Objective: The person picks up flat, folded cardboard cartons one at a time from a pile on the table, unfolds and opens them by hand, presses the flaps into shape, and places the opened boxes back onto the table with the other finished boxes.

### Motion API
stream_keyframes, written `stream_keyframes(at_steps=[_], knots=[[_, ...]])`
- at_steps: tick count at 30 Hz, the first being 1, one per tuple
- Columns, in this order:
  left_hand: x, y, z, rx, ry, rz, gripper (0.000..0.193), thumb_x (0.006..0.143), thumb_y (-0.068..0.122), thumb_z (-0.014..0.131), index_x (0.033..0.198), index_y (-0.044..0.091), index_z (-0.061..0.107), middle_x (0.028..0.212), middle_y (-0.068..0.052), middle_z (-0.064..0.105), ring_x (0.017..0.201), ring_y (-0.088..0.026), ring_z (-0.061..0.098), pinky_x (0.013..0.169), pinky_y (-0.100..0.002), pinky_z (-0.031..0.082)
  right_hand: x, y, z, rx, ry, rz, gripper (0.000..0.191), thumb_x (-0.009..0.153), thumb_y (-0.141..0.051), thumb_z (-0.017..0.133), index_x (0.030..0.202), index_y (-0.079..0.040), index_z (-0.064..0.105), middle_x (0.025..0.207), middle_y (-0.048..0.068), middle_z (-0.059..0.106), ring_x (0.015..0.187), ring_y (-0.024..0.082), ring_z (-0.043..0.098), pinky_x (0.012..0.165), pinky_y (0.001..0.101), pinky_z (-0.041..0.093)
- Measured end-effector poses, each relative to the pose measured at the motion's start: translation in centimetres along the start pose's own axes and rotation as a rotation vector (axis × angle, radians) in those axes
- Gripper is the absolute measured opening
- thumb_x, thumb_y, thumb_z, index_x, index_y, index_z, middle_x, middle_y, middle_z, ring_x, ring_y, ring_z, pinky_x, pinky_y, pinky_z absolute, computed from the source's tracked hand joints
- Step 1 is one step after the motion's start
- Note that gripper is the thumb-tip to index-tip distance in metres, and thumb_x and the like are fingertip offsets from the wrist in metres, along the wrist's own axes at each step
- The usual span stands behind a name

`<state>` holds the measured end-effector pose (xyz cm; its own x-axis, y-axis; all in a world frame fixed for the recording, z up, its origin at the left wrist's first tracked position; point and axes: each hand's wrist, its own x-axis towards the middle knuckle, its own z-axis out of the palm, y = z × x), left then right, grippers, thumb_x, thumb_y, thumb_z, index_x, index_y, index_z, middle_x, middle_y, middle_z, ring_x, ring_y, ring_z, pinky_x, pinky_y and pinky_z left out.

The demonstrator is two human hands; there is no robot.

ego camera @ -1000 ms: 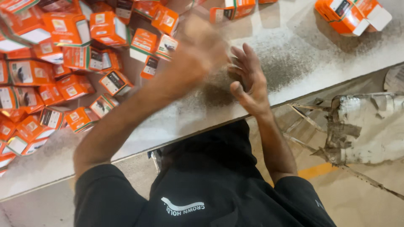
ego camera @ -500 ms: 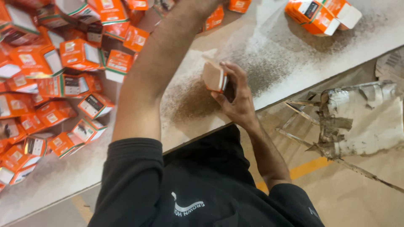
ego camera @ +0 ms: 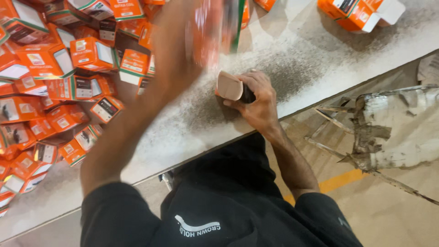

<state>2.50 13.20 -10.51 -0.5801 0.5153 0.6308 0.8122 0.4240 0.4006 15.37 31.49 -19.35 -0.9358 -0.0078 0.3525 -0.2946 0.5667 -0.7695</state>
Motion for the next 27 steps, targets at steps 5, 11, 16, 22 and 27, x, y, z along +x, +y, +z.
stream_keyframes(at_steps=[5,11,16,22,27], knots=[[-10.6,2.0,-1.9,0.100,0.000,0.520,0.025,0.097,0.004,0.074,0.120,-0.002,0.065,0.133,-0.024,0.068,0.127,-0.038,0.063,0.114,-0.047,0.050,-0.2,-0.1,2.0,0.048,-0.060,-0.028,0.045,0.077,-0.005,0.086,0.120,-0.004,0.072,0.118,0.012,0.073,0.119,0.032,0.067,0.114,0.0453,0.044],[-14.2,0.2,-1.2,0.378,-0.154,0.401,0.025,0.096,0.012,0.071,0.118,0.002,0.073,0.126,-0.011,0.073,0.140,-0.029,0.052,0.123,-0.055,0.037,-0.5,-0.5,3.6,0.035,-0.068,-0.089,0.056,0.065,-0.005,0.087,0.117,0.000,0.068,0.116,0.016,0.069,0.118,0.037,0.064,0.111,0.0469,0.043],[-12.6,1.3,-1.7,0.210,-0.173,0.156,0.028,0.091,0.020,0.078,0.117,0.010,0.073,0.138,-0.010,0.058,0.153,-0.034,0.031,0.126,-0.064,0.019,-0.6,-1.0,3.6,-0.006,-0.093,-0.083,0.055,0.069,-0.011,0.092,0.117,-0.001,0.068,0.117,0.015,0.070,0.117,0.036,0.064,0.112,0.0475,0.044],[-12.9,2.3,0.3,0.039,-0.105,-0.265,0.024,0.087,0.015,0.085,0.105,0.007,0.071,0.150,-0.020,0.041,0.149,-0.046,0.025,0.121,-0.060,0.027,-0.6,-2.0,3.4,-0.007,-0.080,-0.072,0.063,0.069,-0.022,0.097,0.120,0.000,0.067,0.115,0.015,0.069,0.115,0.036,0.063,0.111,0.0483,0.044],[-13.1,2.5,1.4,-0.097,-0.030,-0.292,0.029,0.101,0.008,0.071,0.129,0.003,0.071,0.159,-0.023,0.041,0.153,-0.042,0.039,0.120,-0.048,0.039,-0.6,-2.3,3.3,-0.014,-0.095,-0.067,0.061,0.072,-0.021,0.095,0.122,0.000,0.067,0.117,0.015,0.069,0.117,0.037,0.063,0.112,0.0479,0.045]])
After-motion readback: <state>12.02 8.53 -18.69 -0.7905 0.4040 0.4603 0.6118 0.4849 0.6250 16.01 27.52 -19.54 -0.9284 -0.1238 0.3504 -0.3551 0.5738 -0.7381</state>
